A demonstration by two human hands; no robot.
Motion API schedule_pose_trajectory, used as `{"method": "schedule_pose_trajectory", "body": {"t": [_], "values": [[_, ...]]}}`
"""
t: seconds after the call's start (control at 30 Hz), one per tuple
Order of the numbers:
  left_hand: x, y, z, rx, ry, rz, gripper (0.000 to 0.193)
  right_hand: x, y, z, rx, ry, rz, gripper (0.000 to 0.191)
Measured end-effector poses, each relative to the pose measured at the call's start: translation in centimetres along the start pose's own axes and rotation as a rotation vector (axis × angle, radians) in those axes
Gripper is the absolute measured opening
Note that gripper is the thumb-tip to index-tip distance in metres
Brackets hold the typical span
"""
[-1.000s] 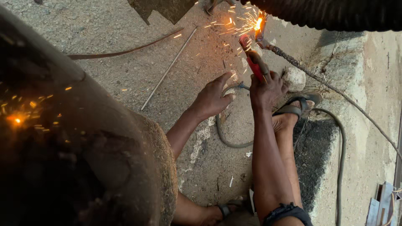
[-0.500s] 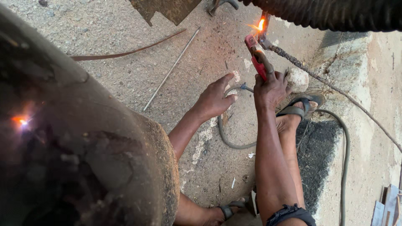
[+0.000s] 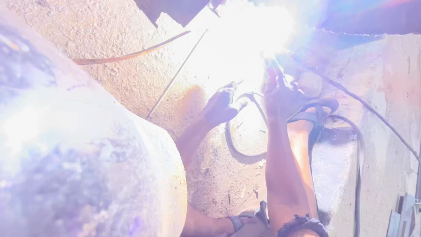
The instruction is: The person sits on the ground and uses a welding torch to join metal pieces. They hold the torch with both hands, creating bright sparks as they weld a joint on a metal structure.
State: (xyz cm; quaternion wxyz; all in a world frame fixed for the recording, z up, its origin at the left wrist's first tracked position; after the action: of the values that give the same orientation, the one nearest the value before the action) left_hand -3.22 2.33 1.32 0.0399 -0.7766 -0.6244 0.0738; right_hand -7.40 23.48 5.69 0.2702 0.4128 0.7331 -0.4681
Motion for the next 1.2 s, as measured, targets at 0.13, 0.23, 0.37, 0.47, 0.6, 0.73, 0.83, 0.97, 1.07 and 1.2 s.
{"method": "schedule_pose_trajectory", "body": {"t": [0.13,0.23,0.37,0.47,0.6,0.73,0.83,0.97,1.07,1.2], "values": [[0.2,-0.2,0.6,-0.146,0.101,0.085,0.076,-0.5,0.1,0.2,0.084,-0.210,0.081,0.053],[-0.1,0.0,0.5,-0.145,0.101,0.091,0.076,-0.8,-0.4,0.6,0.141,-0.201,0.105,0.049],[-0.2,0.1,0.2,-0.169,0.083,0.109,0.077,-0.6,-1.1,0.5,0.185,-0.161,0.124,0.042],[0.0,0.1,0.2,-0.215,0.069,0.144,0.078,-0.2,-1.7,0.2,0.209,-0.140,0.162,0.042],[0.1,0.0,0.2,-0.203,0.079,0.139,0.080,0.0,-2.2,0.1,0.211,-0.178,0.161,0.044],[0.1,0.0,0.3,-0.185,0.055,0.130,0.079,0.1,-2.4,0.0,0.231,-0.176,0.184,0.046],[0.2,0.0,0.5,-0.220,0.071,0.146,0.079,-0.1,-2.6,0.0,0.228,-0.167,0.171,0.045],[0.2,0.0,0.2,-0.186,0.089,0.132,0.078,-0.2,-2.8,0.0,0.210,-0.158,0.161,0.046],[0.1,0.1,0.2,-0.203,0.035,0.136,0.077,0.2,-2.3,-0.1,0.282,-0.175,0.252,0.046],[-0.3,0.4,0.2,-0.173,0.037,0.102,0.076,-1.2,-1.8,0.9,-0.009,-0.242,-0.076,0.041]]}}
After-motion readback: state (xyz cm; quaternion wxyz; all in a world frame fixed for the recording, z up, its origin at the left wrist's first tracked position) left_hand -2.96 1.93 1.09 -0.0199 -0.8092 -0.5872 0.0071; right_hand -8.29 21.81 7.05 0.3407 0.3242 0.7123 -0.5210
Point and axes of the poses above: each hand's wrist, its own y-axis away from the middle knuckle, its own x-axis out of the palm, z = x × y, the point moved 4 cm from there along -y, towards the middle knuckle, and after that the axes turned 1 degree about x, right-handed, at the moved point
